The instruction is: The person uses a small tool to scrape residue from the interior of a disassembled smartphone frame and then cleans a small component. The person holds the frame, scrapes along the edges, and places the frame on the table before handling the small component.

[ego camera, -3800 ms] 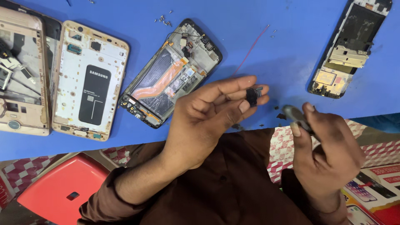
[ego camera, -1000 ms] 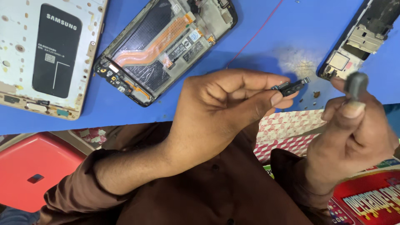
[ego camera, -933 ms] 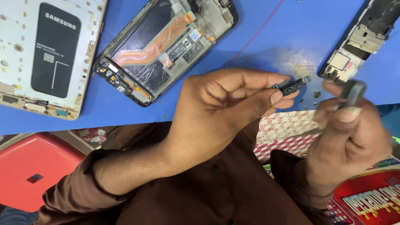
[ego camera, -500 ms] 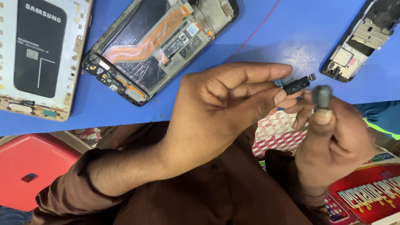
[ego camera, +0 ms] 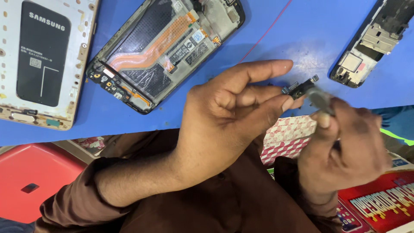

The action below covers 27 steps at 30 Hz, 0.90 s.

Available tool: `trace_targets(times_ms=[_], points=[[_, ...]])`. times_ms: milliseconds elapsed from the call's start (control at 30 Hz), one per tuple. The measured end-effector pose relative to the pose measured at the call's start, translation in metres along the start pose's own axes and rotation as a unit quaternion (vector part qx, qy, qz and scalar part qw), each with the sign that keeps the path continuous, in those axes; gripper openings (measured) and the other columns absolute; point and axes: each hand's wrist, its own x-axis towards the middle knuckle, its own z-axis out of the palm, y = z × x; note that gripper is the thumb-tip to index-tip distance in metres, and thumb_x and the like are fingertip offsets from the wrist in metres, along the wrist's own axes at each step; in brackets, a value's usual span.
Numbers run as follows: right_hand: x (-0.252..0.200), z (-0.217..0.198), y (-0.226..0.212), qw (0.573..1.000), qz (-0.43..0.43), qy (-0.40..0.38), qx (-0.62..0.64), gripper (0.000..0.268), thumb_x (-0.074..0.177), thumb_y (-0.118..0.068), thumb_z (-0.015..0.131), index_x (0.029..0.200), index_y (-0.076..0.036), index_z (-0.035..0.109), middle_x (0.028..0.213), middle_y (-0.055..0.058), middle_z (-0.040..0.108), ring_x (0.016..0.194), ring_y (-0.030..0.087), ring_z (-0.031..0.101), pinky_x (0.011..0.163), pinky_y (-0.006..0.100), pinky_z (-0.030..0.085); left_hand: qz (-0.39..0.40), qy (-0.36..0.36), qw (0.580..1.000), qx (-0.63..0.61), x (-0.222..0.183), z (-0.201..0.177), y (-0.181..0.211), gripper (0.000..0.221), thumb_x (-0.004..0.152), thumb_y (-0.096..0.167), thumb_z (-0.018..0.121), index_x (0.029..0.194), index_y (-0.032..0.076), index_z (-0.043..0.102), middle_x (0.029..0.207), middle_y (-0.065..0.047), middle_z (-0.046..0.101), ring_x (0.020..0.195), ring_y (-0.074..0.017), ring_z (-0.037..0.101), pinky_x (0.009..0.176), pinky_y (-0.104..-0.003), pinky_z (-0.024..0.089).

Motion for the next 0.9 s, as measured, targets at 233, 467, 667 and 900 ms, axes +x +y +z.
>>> trace_targets(times_ms=[233, 467, 667, 900], points=[[0.015, 0.000, 0.007, 0.999, 0.003, 0.025, -0.029, 0.029, 0.114, -0.020, 0.055, 0.116, 0.004, 0.071, 0.091, 0.013, 0.069, 0.075, 0.018, 0.057, 0.068, 0.028, 0.040, -0.010, -0.001, 1.000, -0.012, 0.003, 0.002, 0.005, 0.035, 0.108, -0.001, 0.068, 0.141, -0.004, 0.057, 0.108, -0.009, 0.078, 0.096, -0.0029, 0.071, 0.080, -0.014, 0.057], [0.015, -0.004, 0.015, 0.991, 0.077, 0.041, 0.104, 0.033, 0.121, -0.022, 0.057, 0.122, 0.009, 0.068, 0.096, 0.017, 0.071, 0.077, 0.015, 0.068, 0.066, 0.022, 0.047, -0.029, -0.016, 0.998, -0.049, 0.005, 0.002, 0.010, 0.029, 0.108, -0.004, 0.065, 0.136, -0.008, 0.060, 0.116, -0.014, 0.076, 0.104, -0.0085, 0.072, 0.092, -0.021, 0.063], [0.011, -0.005, 0.011, 0.963, 0.133, 0.025, 0.234, 0.033, 0.123, -0.021, 0.059, 0.122, 0.011, 0.066, 0.091, 0.016, 0.068, 0.079, 0.017, 0.067, 0.070, 0.023, 0.048, -0.007, -0.031, 0.997, -0.065, 0.002, -0.001, 0.005, 0.025, 0.111, -0.005, 0.066, 0.135, -0.008, 0.060, 0.119, -0.016, 0.075, 0.109, -0.0116, 0.072, 0.093, -0.022, 0.063], [0.022, -0.013, -0.009, 0.962, 0.132, -0.040, 0.236, 0.033, 0.121, -0.024, 0.059, 0.122, 0.009, 0.062, 0.107, 0.018, 0.069, 0.087, 0.015, 0.069, 0.078, 0.023, 0.055, -0.015, -0.012, 0.999, -0.035, 0.000, 0.001, 0.002, 0.026, 0.108, -0.006, 0.065, 0.135, -0.006, 0.062, 0.117, -0.013, 0.076, 0.112, -0.0103, 0.072, 0.097, -0.022, 0.061]])
